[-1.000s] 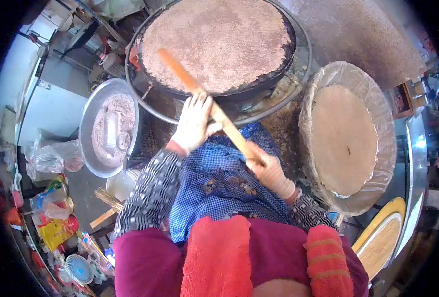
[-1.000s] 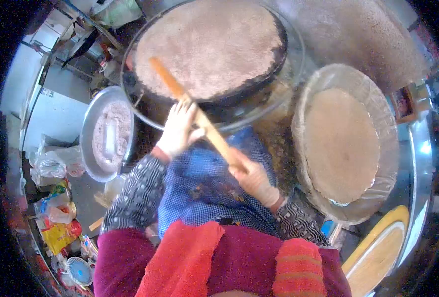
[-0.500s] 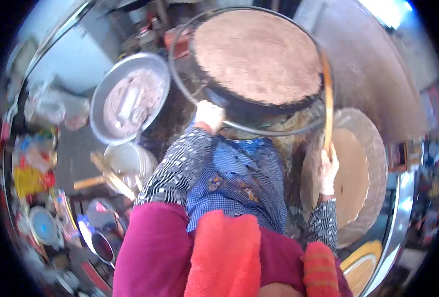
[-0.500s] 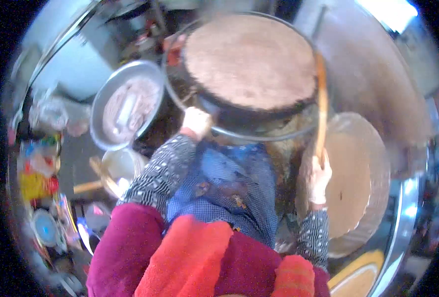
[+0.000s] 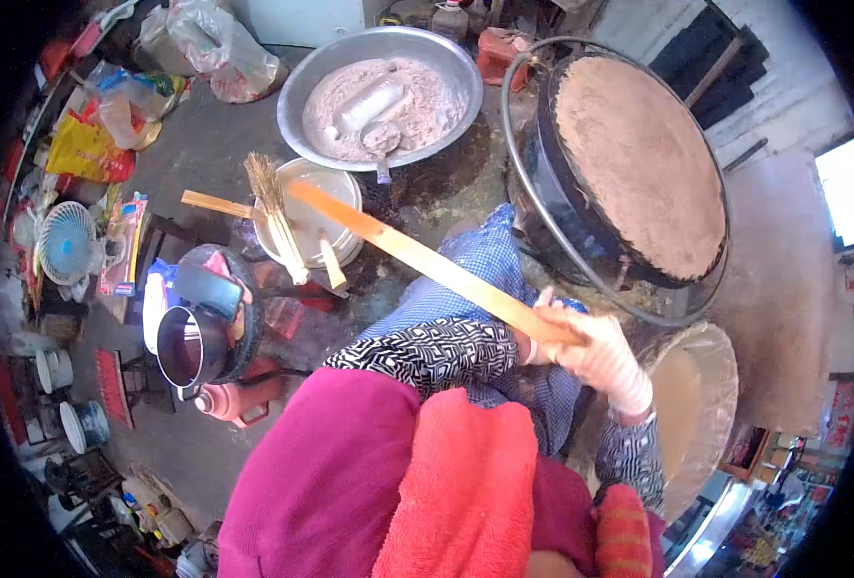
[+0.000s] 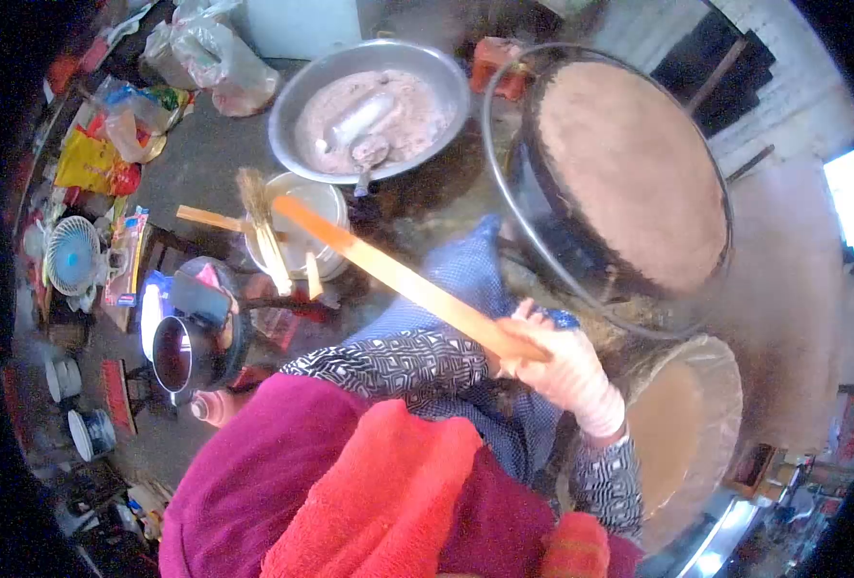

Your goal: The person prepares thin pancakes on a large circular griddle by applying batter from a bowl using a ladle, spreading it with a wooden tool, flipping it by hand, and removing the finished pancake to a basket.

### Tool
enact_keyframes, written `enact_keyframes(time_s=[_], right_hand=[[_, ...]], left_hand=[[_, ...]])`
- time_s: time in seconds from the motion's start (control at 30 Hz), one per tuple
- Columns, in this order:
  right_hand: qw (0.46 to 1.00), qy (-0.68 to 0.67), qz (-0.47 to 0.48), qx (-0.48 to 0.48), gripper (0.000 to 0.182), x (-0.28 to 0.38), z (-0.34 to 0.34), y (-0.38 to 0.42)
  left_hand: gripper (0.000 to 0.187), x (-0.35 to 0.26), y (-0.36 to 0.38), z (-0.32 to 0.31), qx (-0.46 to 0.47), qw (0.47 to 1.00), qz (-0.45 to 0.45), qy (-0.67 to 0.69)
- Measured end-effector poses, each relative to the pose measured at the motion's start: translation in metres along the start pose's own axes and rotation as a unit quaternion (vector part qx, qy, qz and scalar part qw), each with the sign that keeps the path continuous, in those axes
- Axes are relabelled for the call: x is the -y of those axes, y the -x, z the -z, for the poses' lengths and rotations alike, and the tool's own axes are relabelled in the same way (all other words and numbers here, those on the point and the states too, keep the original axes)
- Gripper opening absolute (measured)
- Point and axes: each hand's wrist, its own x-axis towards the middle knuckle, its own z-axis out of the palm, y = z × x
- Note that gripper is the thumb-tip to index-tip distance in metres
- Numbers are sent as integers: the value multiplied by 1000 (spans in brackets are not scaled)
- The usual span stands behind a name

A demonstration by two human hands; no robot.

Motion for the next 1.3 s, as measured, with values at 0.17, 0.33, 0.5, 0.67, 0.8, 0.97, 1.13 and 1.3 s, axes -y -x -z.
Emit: enact_keyframes(time_s=[0.17, 0.33, 0.5, 0.67, 0.8, 0.97, 1.13, 1.3], right_hand=[[828, -511, 117, 199, 71, 55, -35, -56], [990, -78, 54, -102, 76, 19, -105, -27], [911, 52, -234, -336, 39, -70, -153, 100], [732, 32, -524, -433, 24, -90, -246, 294], [526, 21, -754, -394, 66, -64, -273, 407], [279, -124, -872, -383, 116, -91, -320, 467], [334, 76, -877, -338, 100, -150, -400, 450], [479, 279, -788, -268, 65, -93, -398, 411]], left_hand=[[49, 53, 39, 76, 16, 988, 97, -115], [51, 69, 31, 100, 137, 949, 234, -162], [58, 126, 44, 81, 86, 961, 229, -131], [64, 123, 38, 85, 97, 952, 222, -186], [66, 111, 41, 74, 85, 945, 204, -239], [71, 77, 26, 83, 147, 929, 248, -234], [74, 79, 26, 96, 156, 927, 252, -231], [74, 82, 31, 101, 144, 931, 258, -216]])
